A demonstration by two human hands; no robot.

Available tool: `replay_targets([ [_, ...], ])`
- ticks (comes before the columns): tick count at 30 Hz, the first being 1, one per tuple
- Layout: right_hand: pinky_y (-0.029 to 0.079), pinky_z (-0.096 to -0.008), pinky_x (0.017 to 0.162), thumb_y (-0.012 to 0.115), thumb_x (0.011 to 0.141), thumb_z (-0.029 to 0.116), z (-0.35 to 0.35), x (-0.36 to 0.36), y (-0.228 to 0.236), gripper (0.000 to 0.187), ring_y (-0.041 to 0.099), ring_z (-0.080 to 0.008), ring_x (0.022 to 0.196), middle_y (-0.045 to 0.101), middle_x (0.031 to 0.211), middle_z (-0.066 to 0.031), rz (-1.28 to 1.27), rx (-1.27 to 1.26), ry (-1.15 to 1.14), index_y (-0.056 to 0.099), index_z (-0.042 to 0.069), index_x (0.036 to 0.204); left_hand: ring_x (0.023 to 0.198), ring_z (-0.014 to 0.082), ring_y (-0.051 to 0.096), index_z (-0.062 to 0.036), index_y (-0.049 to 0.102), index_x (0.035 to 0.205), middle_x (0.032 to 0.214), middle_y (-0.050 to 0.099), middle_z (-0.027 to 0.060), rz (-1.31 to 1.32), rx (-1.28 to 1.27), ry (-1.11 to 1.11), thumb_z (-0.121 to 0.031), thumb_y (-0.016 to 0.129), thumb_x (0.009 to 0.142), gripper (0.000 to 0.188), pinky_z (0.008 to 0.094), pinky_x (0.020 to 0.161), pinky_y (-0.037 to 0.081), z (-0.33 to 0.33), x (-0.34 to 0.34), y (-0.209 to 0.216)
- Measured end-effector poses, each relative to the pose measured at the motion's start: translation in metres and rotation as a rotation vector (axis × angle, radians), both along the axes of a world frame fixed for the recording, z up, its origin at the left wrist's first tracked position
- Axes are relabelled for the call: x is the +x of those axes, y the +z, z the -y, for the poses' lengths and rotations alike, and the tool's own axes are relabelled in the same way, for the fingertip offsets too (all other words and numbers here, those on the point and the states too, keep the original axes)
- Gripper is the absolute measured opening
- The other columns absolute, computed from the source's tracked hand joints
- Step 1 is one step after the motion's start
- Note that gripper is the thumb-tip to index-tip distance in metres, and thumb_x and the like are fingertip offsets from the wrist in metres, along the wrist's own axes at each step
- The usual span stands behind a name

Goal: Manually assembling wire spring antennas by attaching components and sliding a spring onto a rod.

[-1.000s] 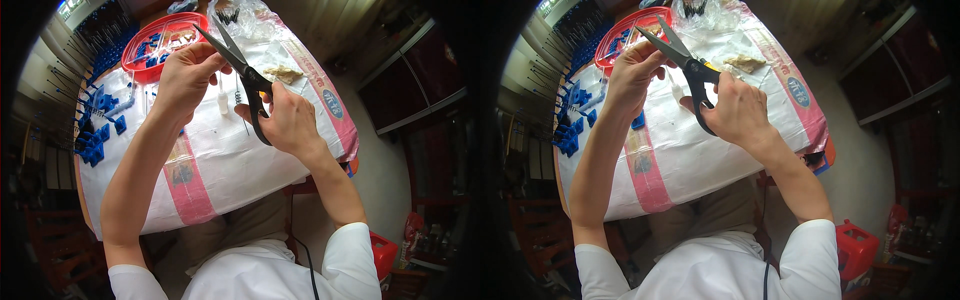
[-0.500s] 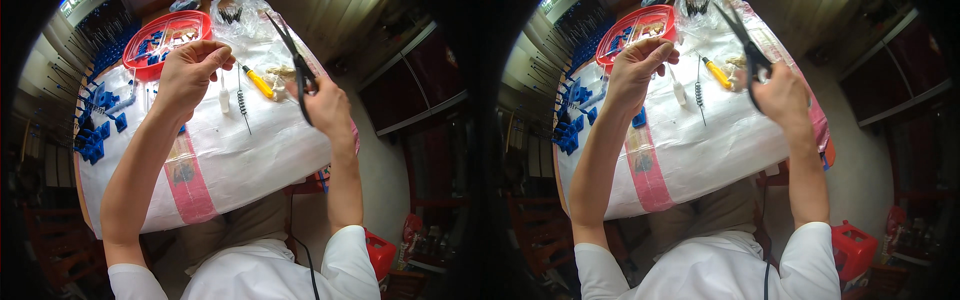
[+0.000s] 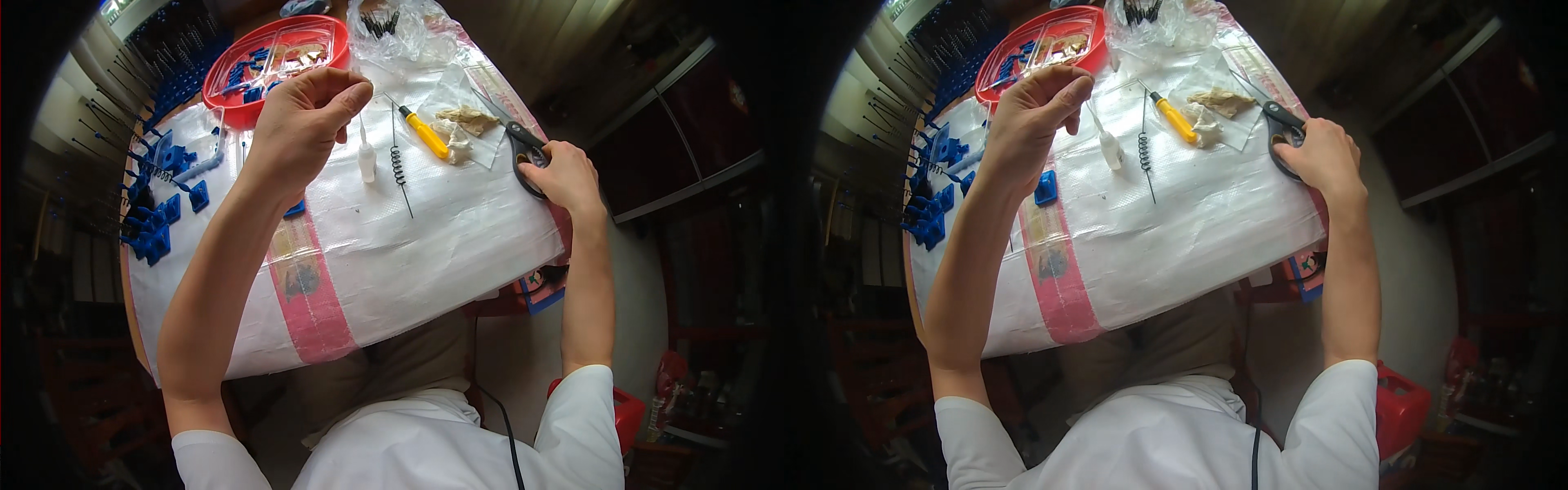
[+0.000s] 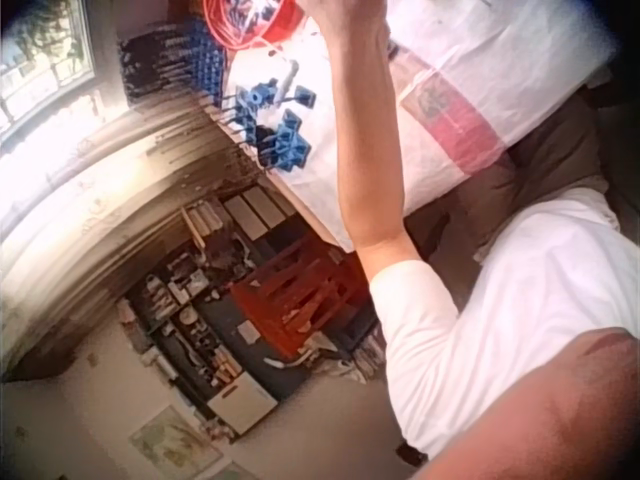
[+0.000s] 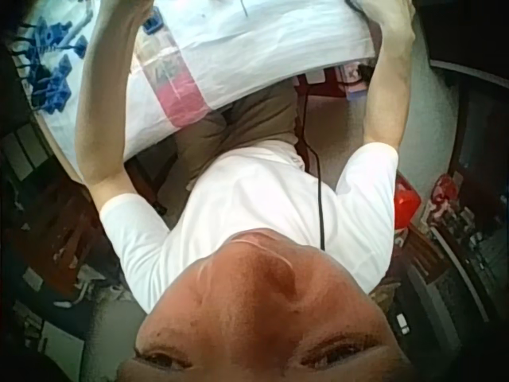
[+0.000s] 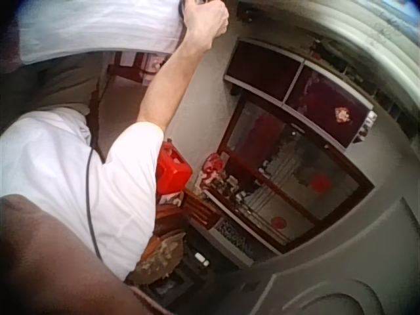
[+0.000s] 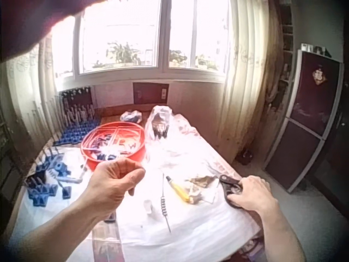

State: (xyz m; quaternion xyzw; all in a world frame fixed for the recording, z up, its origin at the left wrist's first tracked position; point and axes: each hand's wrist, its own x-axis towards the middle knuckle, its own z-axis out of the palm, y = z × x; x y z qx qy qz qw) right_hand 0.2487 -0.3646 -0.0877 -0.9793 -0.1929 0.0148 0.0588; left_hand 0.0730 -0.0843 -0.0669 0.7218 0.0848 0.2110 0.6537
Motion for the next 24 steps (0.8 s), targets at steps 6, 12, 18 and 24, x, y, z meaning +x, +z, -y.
replay_targets([
  [6,0.051,-0.0416,0.084,0.083,0.073,0.033,-0.05,-0.039,-0.018,0.049,0.064,-0.0329,0.096,0.066,0.099,-0.017,0.365,0.536,0.521,0.065,-0.001,0.104,0.071,0.0095,0.057,0.0016,0.068,0.104,0.085,0.066,0.0042,0.012,-0.042,-0.011,-0.02,0.069,0.094,0.024,0.0244,0.064,0.049,-0.003,0.001,-0.003],
  [12,0.053,-0.0418,0.075,0.085,0.069,0.046,-0.13,-0.087,-0.038,0.057,0.065,-0.033,0.083,0.064,0.087,-0.0177,0.195,0.644,0.649,0.058,-0.001,0.085,0.074,0.0111,0.061,0.0006,0.067,0.105,0.089,0.066,0.0053,0.028,-0.099,-0.024,-0.019,0.069,0.094,0.023,0.0264,0.069,0.051,-0.007,0.001,-0.004],
  [18,0.054,-0.0445,0.068,0.08,0.075,0.033,-0.146,-0.083,-0.052,0.039,0.068,-0.0371,0.073,0.067,0.077,-0.0194,0.075,0.636,0.565,0.062,-0.001,0.08,0.076,0.0114,0.062,0.0015,0.066,0.106,0.09,0.066,0.0057,0.028,-0.082,-0.016,-0.018,0.069,0.094,0.023,0.0266,0.069,0.052,-0.008,0.002,-0.003],
  [24,0.055,-0.0435,0.07,0.072,0.079,0.029,-0.146,-0.064,-0.04,0.031,0.068,-0.036,0.073,0.068,0.077,-0.0193,0.035,0.653,0.579,0.065,0.0,0.076,0.081,0.0112,0.063,0.0063,0.063,0.118,0.095,0.068,0.0085,0.084,0.03,0.08,-0.022,0.071,0.092,0.039,0.025,0.069,0.05,-0.012,-0.011,0.002],
])
